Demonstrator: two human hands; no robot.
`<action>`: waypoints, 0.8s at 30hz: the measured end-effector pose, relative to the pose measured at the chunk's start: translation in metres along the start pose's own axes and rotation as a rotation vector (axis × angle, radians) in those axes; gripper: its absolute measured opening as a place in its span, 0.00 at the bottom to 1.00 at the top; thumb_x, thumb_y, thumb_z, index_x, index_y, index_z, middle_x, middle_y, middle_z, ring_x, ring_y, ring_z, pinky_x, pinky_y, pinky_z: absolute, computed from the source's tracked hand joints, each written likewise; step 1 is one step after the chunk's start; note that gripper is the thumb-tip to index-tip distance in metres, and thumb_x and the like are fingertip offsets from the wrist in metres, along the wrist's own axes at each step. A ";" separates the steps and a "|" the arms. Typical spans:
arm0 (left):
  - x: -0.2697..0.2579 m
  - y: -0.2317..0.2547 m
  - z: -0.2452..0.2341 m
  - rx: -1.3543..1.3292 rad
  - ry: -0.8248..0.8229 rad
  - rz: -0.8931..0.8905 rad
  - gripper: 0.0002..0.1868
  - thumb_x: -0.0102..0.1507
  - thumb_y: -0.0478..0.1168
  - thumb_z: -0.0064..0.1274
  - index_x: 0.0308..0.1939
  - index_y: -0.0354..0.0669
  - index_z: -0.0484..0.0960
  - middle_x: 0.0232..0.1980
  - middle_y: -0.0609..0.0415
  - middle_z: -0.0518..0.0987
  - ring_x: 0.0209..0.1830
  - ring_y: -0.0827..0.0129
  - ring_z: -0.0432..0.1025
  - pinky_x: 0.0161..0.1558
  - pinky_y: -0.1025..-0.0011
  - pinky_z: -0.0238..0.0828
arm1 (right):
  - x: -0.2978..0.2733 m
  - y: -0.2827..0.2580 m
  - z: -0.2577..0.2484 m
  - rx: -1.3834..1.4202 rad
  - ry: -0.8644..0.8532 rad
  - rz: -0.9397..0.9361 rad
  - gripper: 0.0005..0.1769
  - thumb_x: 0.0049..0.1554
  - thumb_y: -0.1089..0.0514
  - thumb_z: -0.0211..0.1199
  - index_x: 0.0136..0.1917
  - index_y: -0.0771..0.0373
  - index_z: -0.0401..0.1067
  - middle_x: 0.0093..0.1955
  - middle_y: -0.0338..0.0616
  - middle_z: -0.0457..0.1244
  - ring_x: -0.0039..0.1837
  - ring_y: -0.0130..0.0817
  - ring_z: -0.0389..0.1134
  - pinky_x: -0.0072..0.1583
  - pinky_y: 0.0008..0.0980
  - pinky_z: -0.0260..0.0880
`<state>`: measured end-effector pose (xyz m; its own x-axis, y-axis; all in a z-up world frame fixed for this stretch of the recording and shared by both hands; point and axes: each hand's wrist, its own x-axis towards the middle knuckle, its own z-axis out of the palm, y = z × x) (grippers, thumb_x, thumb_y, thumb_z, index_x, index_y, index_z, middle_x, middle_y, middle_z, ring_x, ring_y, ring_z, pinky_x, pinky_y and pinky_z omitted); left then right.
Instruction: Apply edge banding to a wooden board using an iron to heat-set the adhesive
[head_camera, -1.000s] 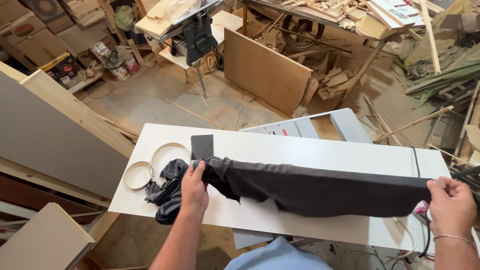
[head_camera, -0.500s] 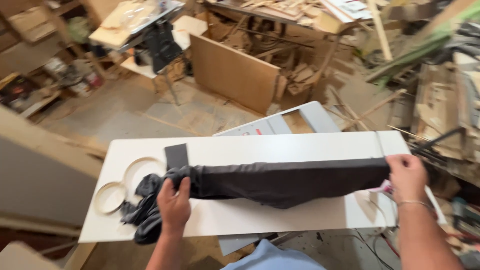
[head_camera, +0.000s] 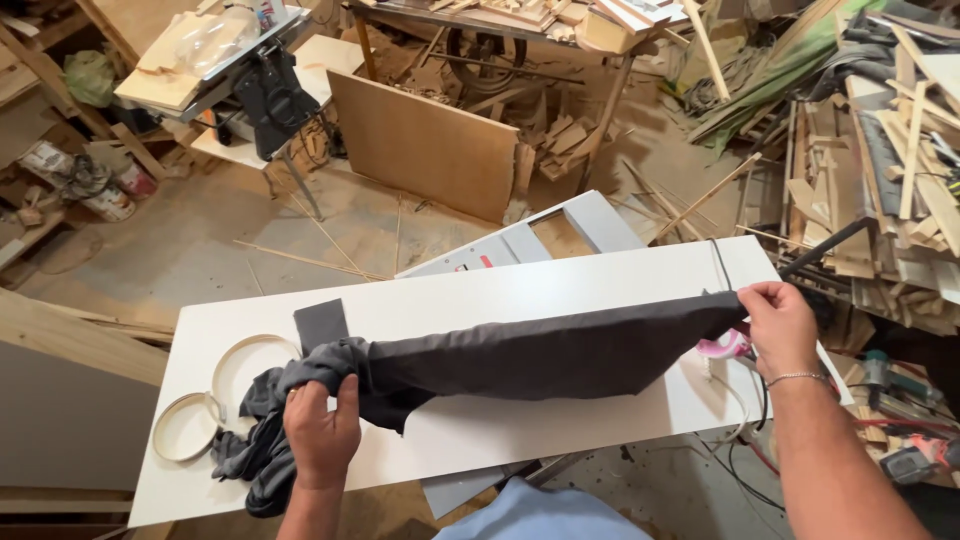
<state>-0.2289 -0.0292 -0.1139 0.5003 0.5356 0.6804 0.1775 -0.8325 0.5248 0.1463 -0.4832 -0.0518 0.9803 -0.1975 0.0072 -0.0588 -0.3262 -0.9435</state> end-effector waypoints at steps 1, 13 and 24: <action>-0.001 -0.001 0.001 0.001 0.021 0.003 0.16 0.66 0.42 0.56 0.27 0.36 0.73 0.27 0.45 0.74 0.28 0.49 0.68 0.38 0.56 0.63 | 0.004 0.007 -0.001 0.031 -0.017 -0.030 0.03 0.59 0.60 0.64 0.45 0.55 0.71 0.39 0.35 0.63 0.39 0.23 0.61 0.37 0.27 0.67; -0.006 -0.005 0.011 0.155 0.144 0.088 0.14 0.69 0.40 0.59 0.36 0.30 0.81 0.35 0.39 0.78 0.34 0.43 0.71 0.43 0.53 0.68 | -0.020 -0.019 -0.014 0.078 -0.051 0.147 0.15 0.65 0.46 0.54 0.55 0.60 0.67 0.49 0.44 0.63 0.51 0.33 0.64 0.52 0.36 0.67; 0.002 0.021 0.000 0.008 0.089 -0.075 0.16 0.68 0.41 0.53 0.49 0.31 0.87 0.44 0.38 0.83 0.43 0.46 0.76 0.55 0.59 0.71 | -0.023 0.035 -0.022 -0.162 -0.025 -0.045 0.05 0.59 0.56 0.66 0.43 0.58 0.73 0.39 0.35 0.66 0.43 0.28 0.63 0.50 0.28 0.62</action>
<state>-0.2243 -0.0454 -0.1020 0.4078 0.6066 0.6825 0.2186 -0.7906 0.5721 0.1175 -0.5105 -0.0776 0.9868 -0.1575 0.0381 -0.0426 -0.4794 -0.8766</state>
